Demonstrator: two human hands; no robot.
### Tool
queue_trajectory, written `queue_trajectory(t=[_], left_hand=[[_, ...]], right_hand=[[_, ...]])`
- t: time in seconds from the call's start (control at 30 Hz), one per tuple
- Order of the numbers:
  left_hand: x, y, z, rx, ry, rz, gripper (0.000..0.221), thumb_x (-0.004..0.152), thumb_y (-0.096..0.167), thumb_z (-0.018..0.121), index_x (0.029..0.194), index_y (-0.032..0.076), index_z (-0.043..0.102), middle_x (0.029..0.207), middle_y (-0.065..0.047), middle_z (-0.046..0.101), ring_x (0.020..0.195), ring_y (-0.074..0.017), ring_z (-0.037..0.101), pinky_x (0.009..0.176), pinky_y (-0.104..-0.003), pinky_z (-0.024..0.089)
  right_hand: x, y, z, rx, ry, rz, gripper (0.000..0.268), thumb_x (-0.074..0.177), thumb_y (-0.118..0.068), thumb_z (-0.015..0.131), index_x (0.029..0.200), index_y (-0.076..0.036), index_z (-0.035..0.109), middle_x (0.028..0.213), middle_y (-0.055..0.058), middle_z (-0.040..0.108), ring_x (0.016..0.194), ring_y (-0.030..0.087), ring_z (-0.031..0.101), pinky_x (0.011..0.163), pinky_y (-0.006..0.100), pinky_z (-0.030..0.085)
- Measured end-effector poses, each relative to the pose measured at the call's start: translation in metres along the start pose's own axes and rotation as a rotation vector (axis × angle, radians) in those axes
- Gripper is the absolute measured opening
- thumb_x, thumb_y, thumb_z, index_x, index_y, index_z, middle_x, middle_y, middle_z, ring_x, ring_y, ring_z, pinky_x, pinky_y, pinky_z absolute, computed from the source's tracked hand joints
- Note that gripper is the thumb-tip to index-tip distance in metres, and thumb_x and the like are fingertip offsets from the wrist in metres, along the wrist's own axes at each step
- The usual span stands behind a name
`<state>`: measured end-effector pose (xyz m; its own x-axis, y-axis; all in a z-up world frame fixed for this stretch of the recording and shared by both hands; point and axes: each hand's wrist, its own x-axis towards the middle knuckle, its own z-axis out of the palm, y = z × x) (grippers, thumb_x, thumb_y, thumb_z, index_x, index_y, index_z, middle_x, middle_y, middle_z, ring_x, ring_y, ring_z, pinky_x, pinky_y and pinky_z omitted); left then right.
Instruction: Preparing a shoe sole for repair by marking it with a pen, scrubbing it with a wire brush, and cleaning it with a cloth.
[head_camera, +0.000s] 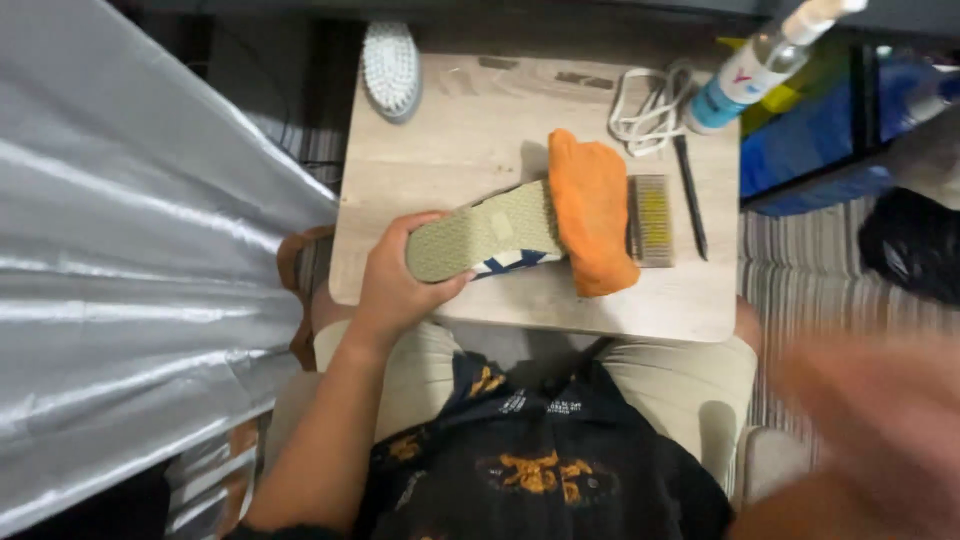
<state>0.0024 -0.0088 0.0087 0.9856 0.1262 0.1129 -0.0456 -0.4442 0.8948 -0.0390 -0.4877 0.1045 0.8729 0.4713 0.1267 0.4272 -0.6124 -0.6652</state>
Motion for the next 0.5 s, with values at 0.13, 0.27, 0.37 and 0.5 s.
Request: queue_trajectory(t=[0.13, 0.27, 0.37, 0.5], left_hand=[[0.001, -0.012, 0.005, 0.001, 0.017, 0.094, 0.067, 0.073, 0.027, 0.093, 0.126, 0.006, 0.058, 0.129, -0.011, 0.066, 0.122, -0.0251, 0.064, 0.106, -0.037, 0.049], [0.006, -0.011, 0.006, -0.101, 0.073, 0.028, 0.077, 0.059, 0.02, 0.096, 0.126, 0.005, 0.06, 0.126, -0.016, 0.07, 0.123, -0.0381, 0.065, 0.107, -0.055, 0.046], [0.002, -0.016, 0.005, -0.086, 0.079, 0.047, 0.078, 0.059, 0.021, 0.097, 0.126, 0.007, 0.06, 0.127, -0.013, 0.071, 0.124, -0.033, 0.066, 0.109, -0.051, 0.047], [0.003, -0.018, 0.006, -0.1, 0.088, 0.104, 0.077, 0.059, 0.02, 0.098, 0.124, 0.005, 0.061, 0.127, -0.014, 0.071, 0.123, -0.033, 0.066, 0.109, -0.049, 0.047]], right_hand=[[0.156, -0.056, 0.114, 0.006, 0.24, 0.224, 0.021, 0.1, -0.013, 0.073, 0.119, -0.006, 0.071, 0.113, 0.009, 0.072, 0.099, 0.02, 0.067, 0.09, 0.033, 0.051], [0.18, -0.054, 0.158, -0.068, 0.305, 0.067, 0.067, 0.088, -0.021, 0.085, 0.144, 0.001, 0.054, 0.124, 0.033, 0.053, 0.116, 0.056, 0.056, 0.087, 0.056, 0.052], [0.187, -0.046, 0.181, -0.244, 0.256, 0.153, 0.077, 0.09, -0.036, 0.081, 0.153, -0.007, 0.048, 0.136, 0.033, 0.05, 0.124, 0.058, 0.053, 0.097, 0.061, 0.049], [0.186, -0.017, 0.19, -0.363, 0.29, 0.136, 0.054, 0.082, -0.015, 0.069, 0.135, -0.018, 0.065, 0.122, 0.016, 0.058, 0.105, 0.045, 0.065, 0.083, 0.052, 0.057]])
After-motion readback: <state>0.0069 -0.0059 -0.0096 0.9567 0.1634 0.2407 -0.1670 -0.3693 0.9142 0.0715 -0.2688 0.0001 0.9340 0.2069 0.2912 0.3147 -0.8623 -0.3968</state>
